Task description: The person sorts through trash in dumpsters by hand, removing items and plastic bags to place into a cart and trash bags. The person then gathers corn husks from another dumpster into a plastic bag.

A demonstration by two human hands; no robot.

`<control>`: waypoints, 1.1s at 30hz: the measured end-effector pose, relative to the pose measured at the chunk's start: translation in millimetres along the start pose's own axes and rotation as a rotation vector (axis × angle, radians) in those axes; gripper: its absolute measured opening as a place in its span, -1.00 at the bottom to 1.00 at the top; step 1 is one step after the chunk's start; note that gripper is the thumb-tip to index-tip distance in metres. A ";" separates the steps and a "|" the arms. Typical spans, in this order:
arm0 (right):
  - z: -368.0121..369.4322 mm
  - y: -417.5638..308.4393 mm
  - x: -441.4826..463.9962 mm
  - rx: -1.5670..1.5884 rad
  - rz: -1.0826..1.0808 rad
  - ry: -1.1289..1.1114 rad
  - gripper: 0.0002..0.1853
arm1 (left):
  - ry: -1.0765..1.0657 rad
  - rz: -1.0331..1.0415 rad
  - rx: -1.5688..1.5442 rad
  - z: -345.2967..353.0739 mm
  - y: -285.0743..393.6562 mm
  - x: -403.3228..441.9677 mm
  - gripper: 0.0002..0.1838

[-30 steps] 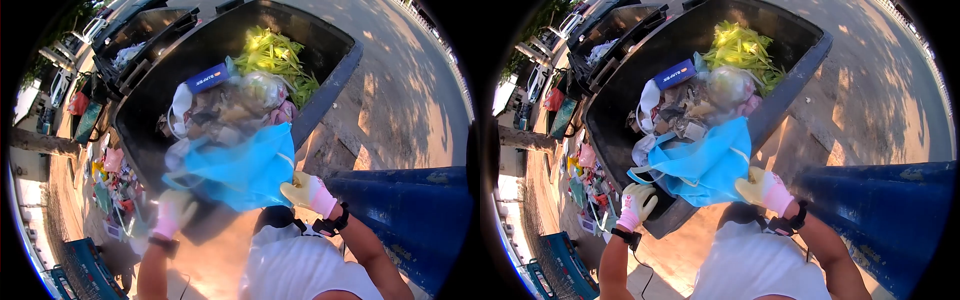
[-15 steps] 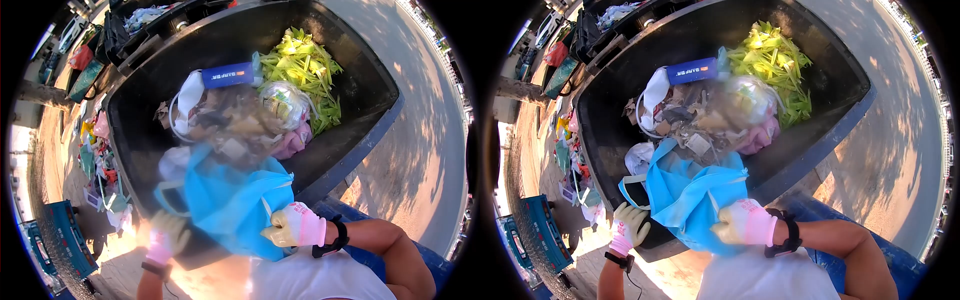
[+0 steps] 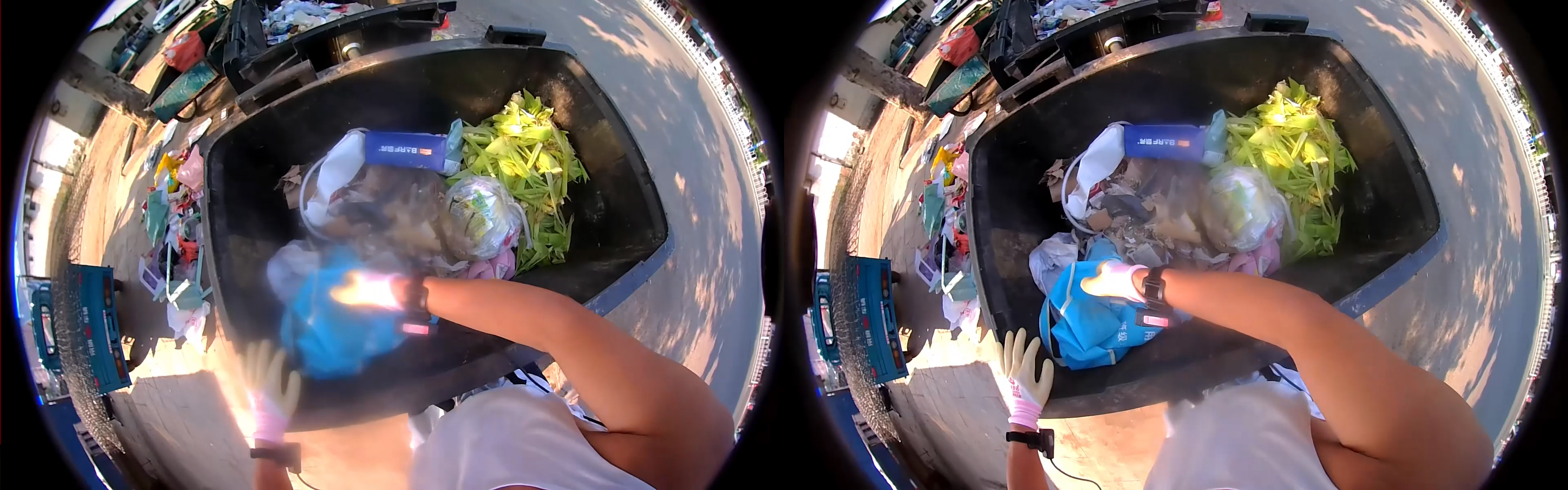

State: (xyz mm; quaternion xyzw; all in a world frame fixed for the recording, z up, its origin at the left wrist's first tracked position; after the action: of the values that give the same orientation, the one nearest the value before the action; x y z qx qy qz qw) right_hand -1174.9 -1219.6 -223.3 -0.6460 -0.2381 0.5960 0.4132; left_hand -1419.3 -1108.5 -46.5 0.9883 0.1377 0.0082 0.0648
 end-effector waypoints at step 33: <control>-61.3 -0.5 3.1 -1.750 -0.715 0.314 -0.82 | 0.029 -0.095 0.016 -3.3 -10.8 12.5 -0.63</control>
State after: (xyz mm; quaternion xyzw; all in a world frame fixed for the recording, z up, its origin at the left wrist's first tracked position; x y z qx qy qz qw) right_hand -1115.0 -1232.2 -227.8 -0.6874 -0.7240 -0.0480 -0.0313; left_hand -1410.4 -1094.4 -44.7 0.9810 0.1853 0.0185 0.0551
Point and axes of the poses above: each hand's wrist, its own x-axis towards the middle knuckle, its own z-axis out of the palm, y = z × x, the point moved 6 cm from there along x, towards the middle knuckle, and after that the axes turned 3 degrees about z, right-handed, at the moved point
